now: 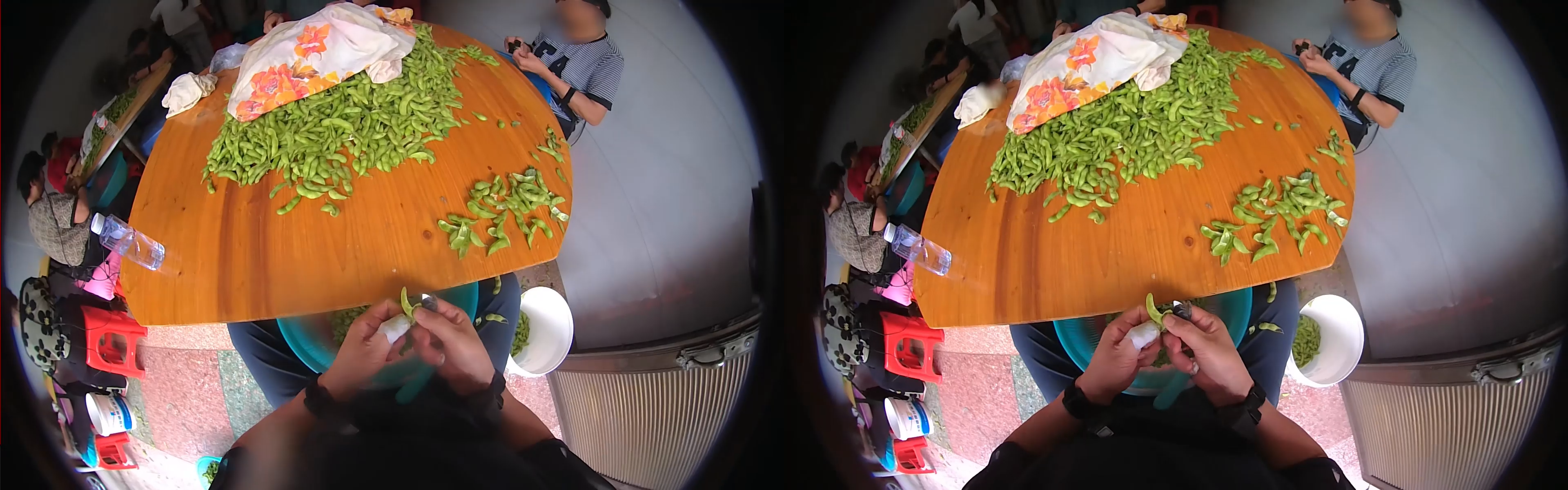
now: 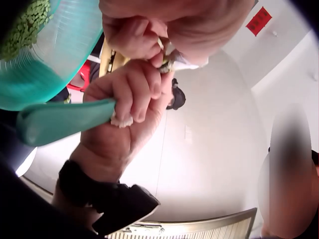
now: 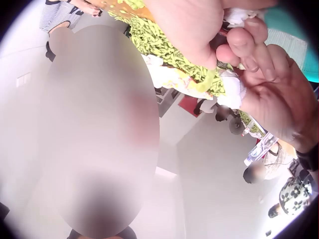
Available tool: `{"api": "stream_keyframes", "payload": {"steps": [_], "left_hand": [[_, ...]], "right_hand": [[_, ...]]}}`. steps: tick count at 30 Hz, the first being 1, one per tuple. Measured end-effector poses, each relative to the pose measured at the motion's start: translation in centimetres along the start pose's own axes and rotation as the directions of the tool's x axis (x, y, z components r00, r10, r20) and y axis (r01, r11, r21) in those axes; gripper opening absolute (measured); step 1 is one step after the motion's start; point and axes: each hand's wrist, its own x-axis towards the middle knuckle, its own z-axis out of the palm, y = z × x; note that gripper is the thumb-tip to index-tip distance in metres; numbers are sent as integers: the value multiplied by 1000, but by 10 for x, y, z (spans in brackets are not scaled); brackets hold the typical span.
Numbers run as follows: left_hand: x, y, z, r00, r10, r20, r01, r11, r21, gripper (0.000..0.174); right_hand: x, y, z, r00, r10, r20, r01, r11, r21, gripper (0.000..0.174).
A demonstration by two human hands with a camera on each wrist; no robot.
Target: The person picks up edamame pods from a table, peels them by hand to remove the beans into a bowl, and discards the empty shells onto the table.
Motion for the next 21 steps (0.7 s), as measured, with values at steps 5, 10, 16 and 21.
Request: {"api": "stream_keyframes", "payload": {"steps": [5, 10, 16, 21], "left_hand": [[8, -7, 0, 998, -56, -38, 51, 993, -106, 10], [7, -9, -2, 994, 86, -67, -56, 932, 358, 12], [1, -6, -1, 995, -64, -70, 69, 995, 76, 10], [7, -5, -1, 975, -220, 32, 211, 876, -434, 8]], "right_hand": [[2, 4, -8, 997, -37, -65, 40, 998, 50, 10], [3, 3, -9, 997, -29, -65, 31, 999, 39, 10], [1, 4, -10, 999, -16, 29, 14, 998, 66, 11], [3, 6, -16, 999, 16, 50, -20, 997, 81, 12]]}}
